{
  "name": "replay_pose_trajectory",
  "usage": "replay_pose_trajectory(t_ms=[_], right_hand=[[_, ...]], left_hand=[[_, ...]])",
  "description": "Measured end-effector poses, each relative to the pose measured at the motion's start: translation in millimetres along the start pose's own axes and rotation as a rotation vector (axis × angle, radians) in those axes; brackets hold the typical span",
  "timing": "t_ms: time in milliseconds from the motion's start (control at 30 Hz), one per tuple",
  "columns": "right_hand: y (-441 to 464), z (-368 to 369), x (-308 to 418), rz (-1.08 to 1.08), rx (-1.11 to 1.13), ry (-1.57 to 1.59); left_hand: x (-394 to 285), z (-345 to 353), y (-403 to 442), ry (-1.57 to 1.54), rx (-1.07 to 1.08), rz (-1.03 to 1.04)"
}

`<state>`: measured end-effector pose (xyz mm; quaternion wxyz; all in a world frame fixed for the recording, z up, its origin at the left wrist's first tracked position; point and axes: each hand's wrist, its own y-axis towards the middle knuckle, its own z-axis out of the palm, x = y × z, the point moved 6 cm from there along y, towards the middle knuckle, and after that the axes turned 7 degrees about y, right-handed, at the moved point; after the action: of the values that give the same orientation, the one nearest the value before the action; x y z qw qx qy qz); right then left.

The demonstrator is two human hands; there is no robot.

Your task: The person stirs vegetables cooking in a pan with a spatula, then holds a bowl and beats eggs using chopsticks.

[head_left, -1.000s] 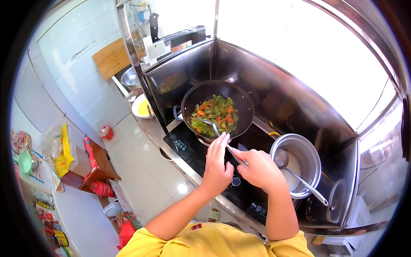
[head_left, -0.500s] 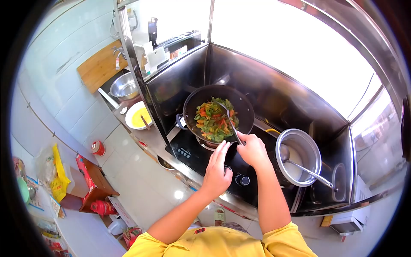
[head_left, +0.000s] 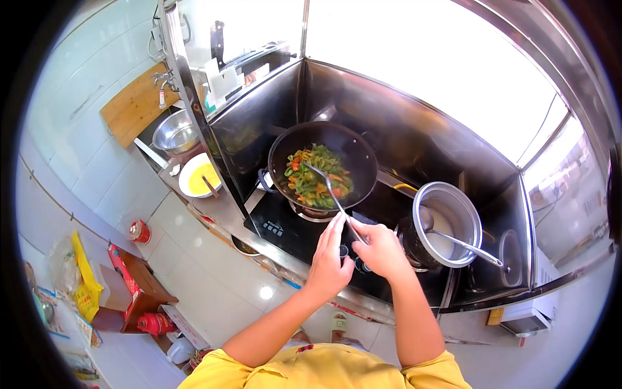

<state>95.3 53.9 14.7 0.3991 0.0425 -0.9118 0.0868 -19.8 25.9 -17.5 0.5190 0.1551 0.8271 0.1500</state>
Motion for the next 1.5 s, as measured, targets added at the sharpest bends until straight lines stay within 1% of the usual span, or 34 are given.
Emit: replay_pose_trajectory(t_ms=[33,67,167,200,300,400,467,500,533,600,667,733,767,867,900,933,1000,1033,1133,1167,1200,1267,1333,1367,1400,1467,1500], right_hand=[[6,6,-7,-0.056,-0.023,0.019],[19,13,-17,-0.031,-0.007,-0.027],[37,13,-42,0.014,-0.076,-0.008],[33,5,-42,-0.007,-0.146,-0.039],[30,-21,-49,0.008,-0.183,-0.006],[42,-32,-64,-0.030,-0.261,-0.049],[49,-27,-67,-0.016,-0.227,-0.026],[53,-22,-67,-0.008,-0.113,0.031],[58,-14,-68,-0.086,-0.112,0.041],[52,-6,-62,-0.077,-0.032,0.069],[41,-18,-54,-0.131,-0.047,0.065],[26,-27,-47,-0.084,0.118,0.107],[24,-29,-48,-0.078,0.148,0.123],[37,-17,-67,-0.086,0.170,0.122],[41,-18,-70,-0.098,0.123,0.106],[43,-19,-77,-0.035,0.103,0.100],[42,-25,-78,-0.026,0.045,0.065],[38,-31,-74,-0.072,-0.007,0.054],[33,-42,-67,-0.049,-0.098,0.019],[37,-40,-68,0.004,-0.081,0.072],[42,-36,-73,0.024,-0.112,0.067],[58,-20,-90,-0.337,-0.411,-0.190],[62,-7,-87,0.044,-0.135,0.217],[60,-1,-76,-0.002,-0.087,0.254],[64,10,-70,-0.084,-0.102,0.289],[63,24,-69,-0.102,0.019,0.353],[59,24,-65,-0.130,0.012,0.370]], left_hand=[[-1,6,0,-0.011,0.004,0.006],[-3,11,2,-0.023,0.004,0.015],[-7,22,4,-0.022,-0.003,-0.006],[-8,25,5,-0.009,-0.002,-0.007],[-10,35,4,0.038,-0.003,-0.042],[-9,49,5,0.022,-0.012,-0.101],[-2,57,2,-0.016,-0.028,-0.188],[3,61,1,-0.023,-0.049,-0.195],[7,65,-2,-0.046,-0.074,-0.219],[11,68,-5,-0.047,-0.133,-0.259],[2,64,-7,-0.050,-0.186,-0.236],[-13,60,-8,-0.168,-0.238,-0.257],[-18,60,-8,-0.192,-0.249,-0.266],[-18,69,-7,-0.167,-0.208,-0.257],[-20,73,-5,-0.180,-0.191,-0.246],[-14,77,-6,-0.172,-0.168,-0.262],[-13,77,-2,-0.152,-0.129,-0.262],[-9,79,-3,-0.161,-0.120,-0.266],[-3,82,-1,-0.171,-0.052,-0.235],[-4,80,0,-0.160,-0.040,-0.226],[-6,77,1,-0.150,-0.029,-0.217],[-3,69,0,-0.156,-0.028,-0.209],[7,64,-1,-0.234,-0.031,-0.249],[12,63,-1,-0.242,-0.027,-0.248],[20,63,-1,-0.343,-0.036,-0.282],[32,62,0,-0.543,-0.049,-0.350],[22,57,2,-0.773,-0.057,-0.448]])
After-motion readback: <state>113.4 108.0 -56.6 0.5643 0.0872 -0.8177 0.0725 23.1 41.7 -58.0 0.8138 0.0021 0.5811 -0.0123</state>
